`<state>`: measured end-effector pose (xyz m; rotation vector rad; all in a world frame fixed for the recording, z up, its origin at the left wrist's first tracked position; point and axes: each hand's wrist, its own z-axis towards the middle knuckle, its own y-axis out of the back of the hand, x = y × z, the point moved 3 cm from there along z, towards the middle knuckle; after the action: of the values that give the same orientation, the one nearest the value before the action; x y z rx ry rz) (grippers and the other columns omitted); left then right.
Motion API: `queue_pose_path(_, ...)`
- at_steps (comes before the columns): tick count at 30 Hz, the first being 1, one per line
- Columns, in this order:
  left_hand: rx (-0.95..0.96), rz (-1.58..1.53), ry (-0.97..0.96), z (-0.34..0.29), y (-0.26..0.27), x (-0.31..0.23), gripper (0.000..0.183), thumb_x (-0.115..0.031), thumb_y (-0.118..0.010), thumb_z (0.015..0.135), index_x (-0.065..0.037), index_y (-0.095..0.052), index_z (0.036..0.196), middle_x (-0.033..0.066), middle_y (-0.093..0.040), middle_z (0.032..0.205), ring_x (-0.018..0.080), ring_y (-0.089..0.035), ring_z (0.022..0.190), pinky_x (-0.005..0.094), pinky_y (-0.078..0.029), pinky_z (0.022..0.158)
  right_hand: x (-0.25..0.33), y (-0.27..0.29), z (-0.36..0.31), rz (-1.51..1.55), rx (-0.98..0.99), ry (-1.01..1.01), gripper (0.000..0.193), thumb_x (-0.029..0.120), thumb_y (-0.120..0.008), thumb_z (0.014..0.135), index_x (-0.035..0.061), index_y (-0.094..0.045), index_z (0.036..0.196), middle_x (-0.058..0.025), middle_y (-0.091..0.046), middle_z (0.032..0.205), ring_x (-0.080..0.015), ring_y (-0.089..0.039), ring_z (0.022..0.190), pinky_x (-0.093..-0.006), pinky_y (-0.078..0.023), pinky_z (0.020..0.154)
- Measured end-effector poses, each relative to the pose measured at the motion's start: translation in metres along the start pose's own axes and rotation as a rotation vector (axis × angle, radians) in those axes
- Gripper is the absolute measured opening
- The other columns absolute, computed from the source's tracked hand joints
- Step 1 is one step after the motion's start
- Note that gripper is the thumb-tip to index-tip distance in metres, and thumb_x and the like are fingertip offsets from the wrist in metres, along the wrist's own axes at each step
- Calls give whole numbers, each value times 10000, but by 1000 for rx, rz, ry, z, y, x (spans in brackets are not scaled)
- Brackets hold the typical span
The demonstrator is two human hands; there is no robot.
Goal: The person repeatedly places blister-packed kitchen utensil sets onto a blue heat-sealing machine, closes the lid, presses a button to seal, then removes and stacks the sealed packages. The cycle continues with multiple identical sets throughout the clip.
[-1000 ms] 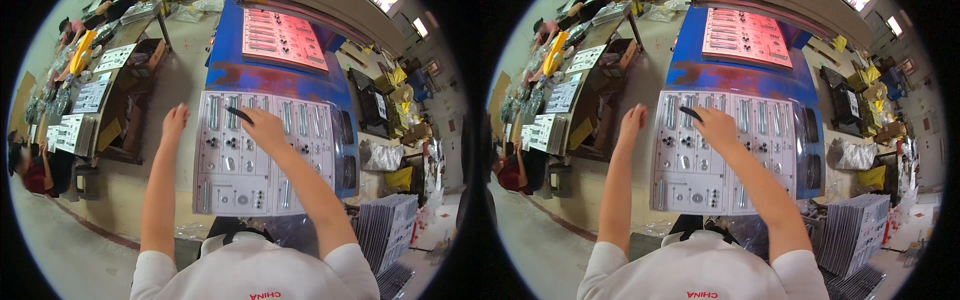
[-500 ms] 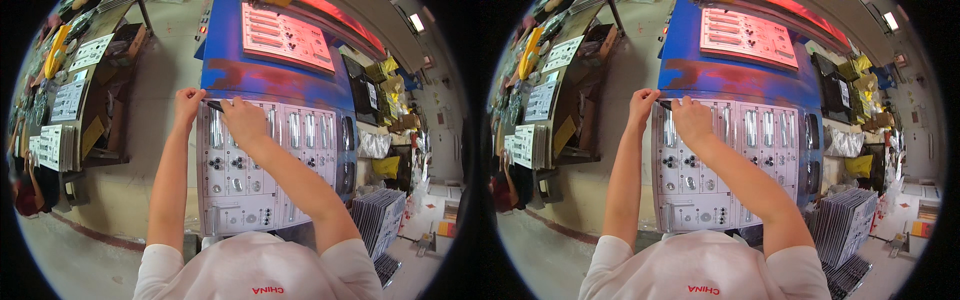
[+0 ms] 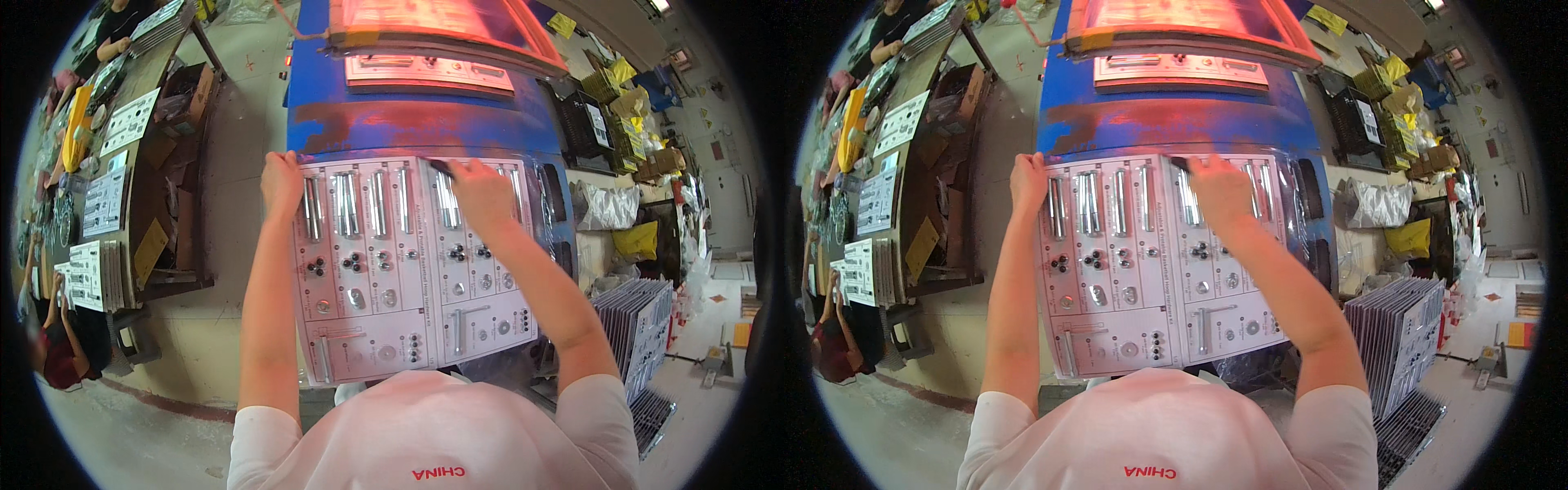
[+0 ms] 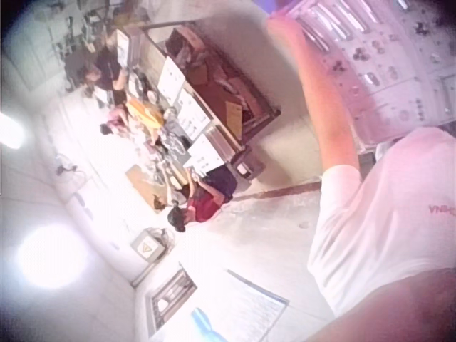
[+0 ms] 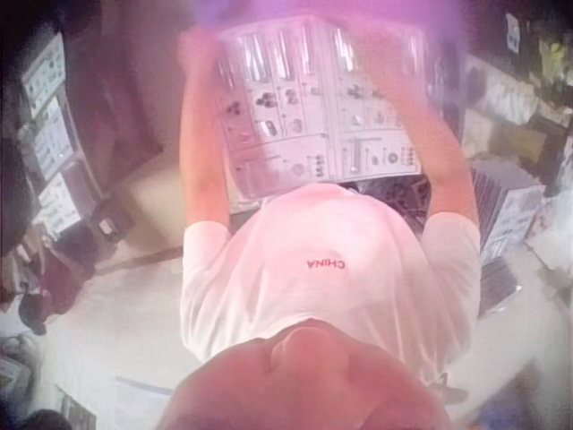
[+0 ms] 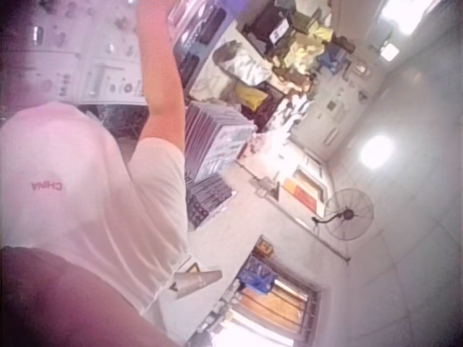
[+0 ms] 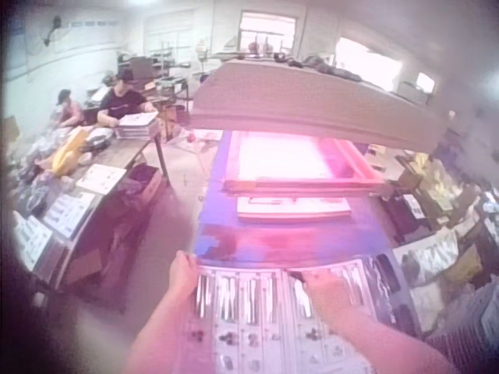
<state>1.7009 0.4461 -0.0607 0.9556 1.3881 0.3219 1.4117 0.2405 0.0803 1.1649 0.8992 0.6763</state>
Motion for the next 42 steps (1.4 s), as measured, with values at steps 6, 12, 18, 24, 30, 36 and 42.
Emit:
queue_pose_path(6,10,37,-8,13,1,10,426,-385,-539,1053,31,-621,1093,271,-718,1038,447,-682,1036,532,-519,889,-144,-9,-38,-88,51,-64,271,238,-752,831,154,-678,1078,-69,-655,890,-273,-713,811,-417,-570,647)
queue_pose_path(12,-79,240,-52,5,27,-20,336,-412,-545,1038,-104,-636,1135,185,-738,1067,415,-690,1036,525,-528,860,-199,-6,-65,-92,-3,-232,352,266,-761,840,210,-711,1184,-47,-638,893,-269,-699,773,-420,-556,650)
queue_pose_path(18,-689,65,-821,-51,4,-213,475,-155,-698,891,-21,-566,1326,193,-623,1268,384,-627,1100,495,-508,921,-213,-20,-73,514,153,-552,416,268,-677,900,202,-691,1311,-169,-748,939,-360,-730,857,-457,-578,758)
queue_pose_path(24,600,-188,-628,-114,-230,-374,440,-327,-705,941,-18,-651,1250,186,-697,1219,346,-670,1142,448,-518,979,-213,-8,-72,758,215,-667,447,286,-644,891,233,-690,1333,-191,-756,986,-390,-730,906,-486,-578,831)
queue_pose_path(30,971,-141,-433,-100,-279,-399,536,-272,-875,786,3,-683,1204,169,-725,1125,251,-690,1084,377,-536,903,-223,-21,-57,883,344,-681,420,253,-642,889,185,-704,1299,-188,-752,1013,-390,-725,917,-484,-576,839)
queue_pose_path(36,815,-411,-548,-128,-253,-418,393,-146,-782,867,-16,-624,1203,115,-718,1007,199,-676,937,373,-541,814,-198,32,-190,718,381,-530,436,194,-661,920,152,-657,1354,-204,-735,1003,-422,-705,847,-484,-570,770)
queue_pose_path(42,143,-671,-1243,-250,-155,-546,351,-154,-668,796,-101,-707,1140,162,-729,999,364,-679,982,475,-528,894,-154,119,-387,593,934,-514,465,296,-664,921,190,-630,1373,-231,-710,832,-452,-686,739,-544,-561,704)
